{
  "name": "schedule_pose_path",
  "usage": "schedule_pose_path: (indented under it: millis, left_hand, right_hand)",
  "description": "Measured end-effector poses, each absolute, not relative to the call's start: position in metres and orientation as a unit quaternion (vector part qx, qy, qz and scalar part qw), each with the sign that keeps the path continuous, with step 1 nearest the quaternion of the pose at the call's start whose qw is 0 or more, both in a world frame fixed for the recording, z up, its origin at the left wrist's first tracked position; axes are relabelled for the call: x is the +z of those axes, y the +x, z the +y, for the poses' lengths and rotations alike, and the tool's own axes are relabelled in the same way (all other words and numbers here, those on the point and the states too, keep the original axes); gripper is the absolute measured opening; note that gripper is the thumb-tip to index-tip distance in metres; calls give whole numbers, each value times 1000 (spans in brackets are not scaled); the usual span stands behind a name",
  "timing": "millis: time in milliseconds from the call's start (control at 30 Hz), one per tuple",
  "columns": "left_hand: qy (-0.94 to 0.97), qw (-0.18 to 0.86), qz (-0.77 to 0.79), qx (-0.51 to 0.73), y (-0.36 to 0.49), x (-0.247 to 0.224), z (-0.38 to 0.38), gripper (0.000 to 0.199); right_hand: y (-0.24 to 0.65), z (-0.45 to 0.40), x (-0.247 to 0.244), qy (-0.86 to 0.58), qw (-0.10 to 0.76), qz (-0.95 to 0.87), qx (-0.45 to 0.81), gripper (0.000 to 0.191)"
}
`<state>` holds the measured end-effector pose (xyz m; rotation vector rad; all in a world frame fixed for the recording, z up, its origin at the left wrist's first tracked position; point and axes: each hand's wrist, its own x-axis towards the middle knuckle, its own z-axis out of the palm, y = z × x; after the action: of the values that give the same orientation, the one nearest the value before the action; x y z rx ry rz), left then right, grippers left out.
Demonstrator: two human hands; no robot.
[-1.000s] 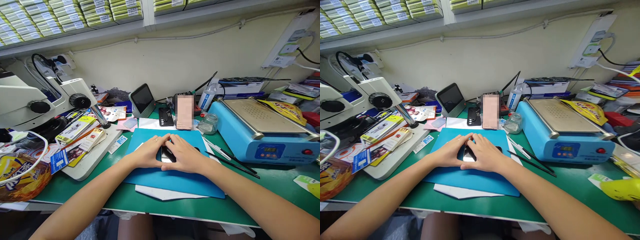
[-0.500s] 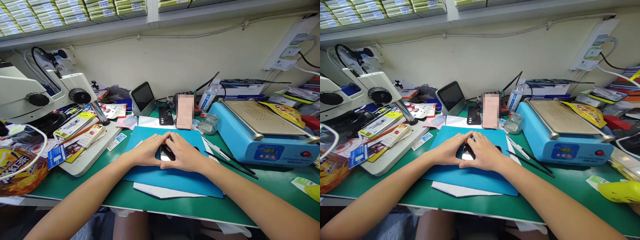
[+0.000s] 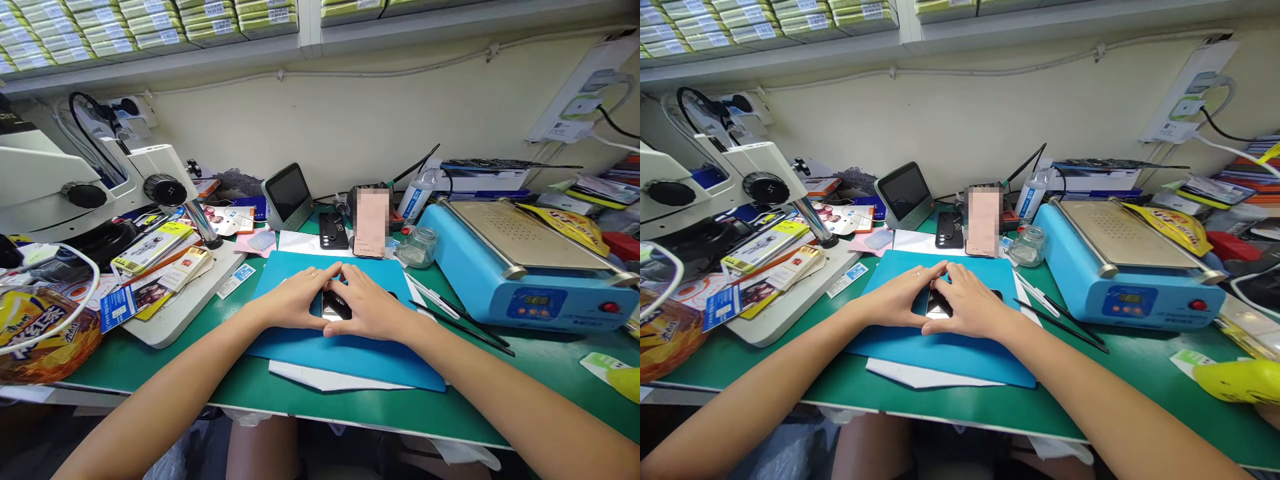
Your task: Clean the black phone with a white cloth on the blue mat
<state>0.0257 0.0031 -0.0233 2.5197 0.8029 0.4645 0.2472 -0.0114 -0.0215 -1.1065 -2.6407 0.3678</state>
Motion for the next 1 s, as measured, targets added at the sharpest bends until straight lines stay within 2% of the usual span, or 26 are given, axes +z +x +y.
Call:
schedule_pose_path:
  millis: [467,700,1000]
  left_hand:
    - [916,225,291,163,27,-22,4,116]
    - [921,211,285,160,26,-25,5,110]
    - [922,211,269,184,25,-33,9,116]
  right_hand:
    - [245,-9,-23,-374,129,-910,126,83]
    - [244,-10,-22,-372,124,-911,129,86]
    - [240,-10,-22,-385,115,-908,115,92]
